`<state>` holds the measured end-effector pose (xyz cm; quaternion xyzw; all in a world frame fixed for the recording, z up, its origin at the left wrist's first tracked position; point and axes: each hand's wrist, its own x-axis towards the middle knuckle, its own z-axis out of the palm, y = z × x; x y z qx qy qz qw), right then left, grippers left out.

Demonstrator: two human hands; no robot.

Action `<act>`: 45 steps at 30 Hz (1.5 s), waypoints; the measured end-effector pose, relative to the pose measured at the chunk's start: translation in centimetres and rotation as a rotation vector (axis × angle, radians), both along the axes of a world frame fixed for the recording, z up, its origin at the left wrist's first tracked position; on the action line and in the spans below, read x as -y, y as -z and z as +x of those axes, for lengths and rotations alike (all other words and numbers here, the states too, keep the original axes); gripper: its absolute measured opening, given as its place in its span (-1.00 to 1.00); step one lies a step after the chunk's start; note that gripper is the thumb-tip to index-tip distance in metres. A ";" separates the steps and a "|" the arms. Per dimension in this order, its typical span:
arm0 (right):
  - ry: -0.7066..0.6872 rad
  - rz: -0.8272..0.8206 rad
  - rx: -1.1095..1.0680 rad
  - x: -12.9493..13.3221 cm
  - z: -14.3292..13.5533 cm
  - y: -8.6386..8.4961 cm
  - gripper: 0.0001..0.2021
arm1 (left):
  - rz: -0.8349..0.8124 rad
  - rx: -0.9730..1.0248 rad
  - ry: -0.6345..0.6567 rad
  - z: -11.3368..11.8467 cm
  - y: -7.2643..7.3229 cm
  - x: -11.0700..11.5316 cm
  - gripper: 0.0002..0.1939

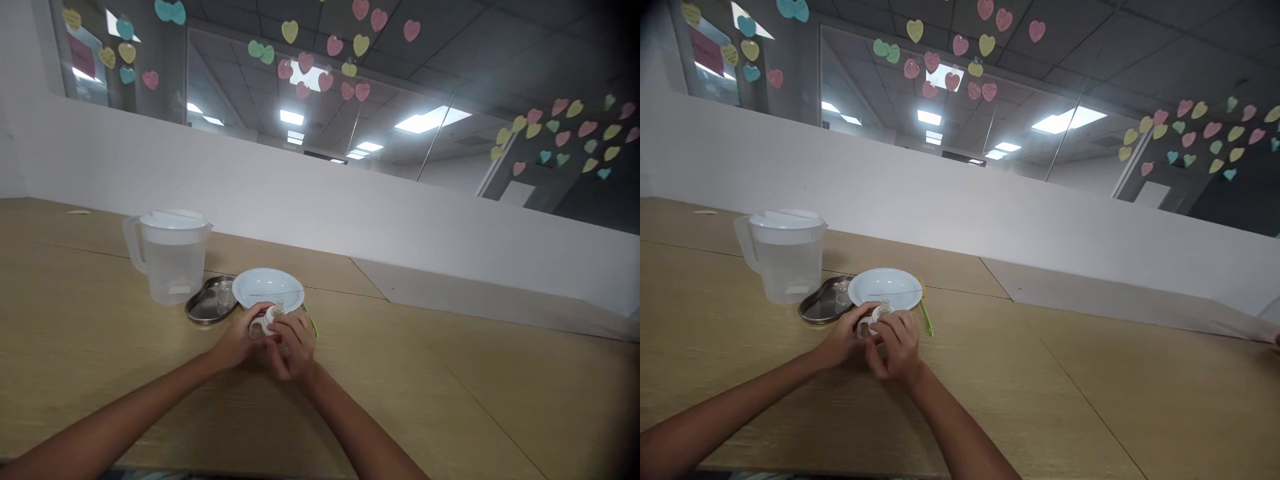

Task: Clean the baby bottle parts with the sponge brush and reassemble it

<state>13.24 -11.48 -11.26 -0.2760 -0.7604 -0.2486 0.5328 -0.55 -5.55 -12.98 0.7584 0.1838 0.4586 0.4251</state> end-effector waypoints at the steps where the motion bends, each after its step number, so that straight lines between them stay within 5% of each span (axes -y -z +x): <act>1: -0.006 0.012 0.026 0.1 -0.1 -0.1 -0.78 | -0.015 0.003 0.009 0.0 0.0 0.0 -0.42; 10: -0.096 -0.003 0.146 0.2 -0.9 0.2 -0.71 | 0.091 0.001 -0.029 0.1 0.5 -0.7 -0.63; 15: -0.130 -0.023 0.212 0.0 -0.9 0.1 -0.69 | 0.038 0.046 -0.027 0.1 0.5 -0.6 -0.47; 20: -0.140 -0.025 0.268 0.0 -1.1 -0.2 -0.71 | 0.046 0.017 -0.075 0.0 0.0 -0.2 -0.70; 31: 0.013 0.063 0.141 -0.2 -0.1 -0.2 -0.74 | 0.048 -0.056 -0.012 -0.2 -0.3 0.0 -0.38; 39: -0.025 0.058 0.168 0.1 -0.6 -0.3 -0.72 | 0.069 -0.030 -0.010 -0.2 0.0 -0.3 -0.55; 45: 0.002 -0.041 -0.293 -0.4 -0.4 0.1 -0.68 | 0.062 -0.071 -0.020 -0.1 -0.6 0.1 -0.53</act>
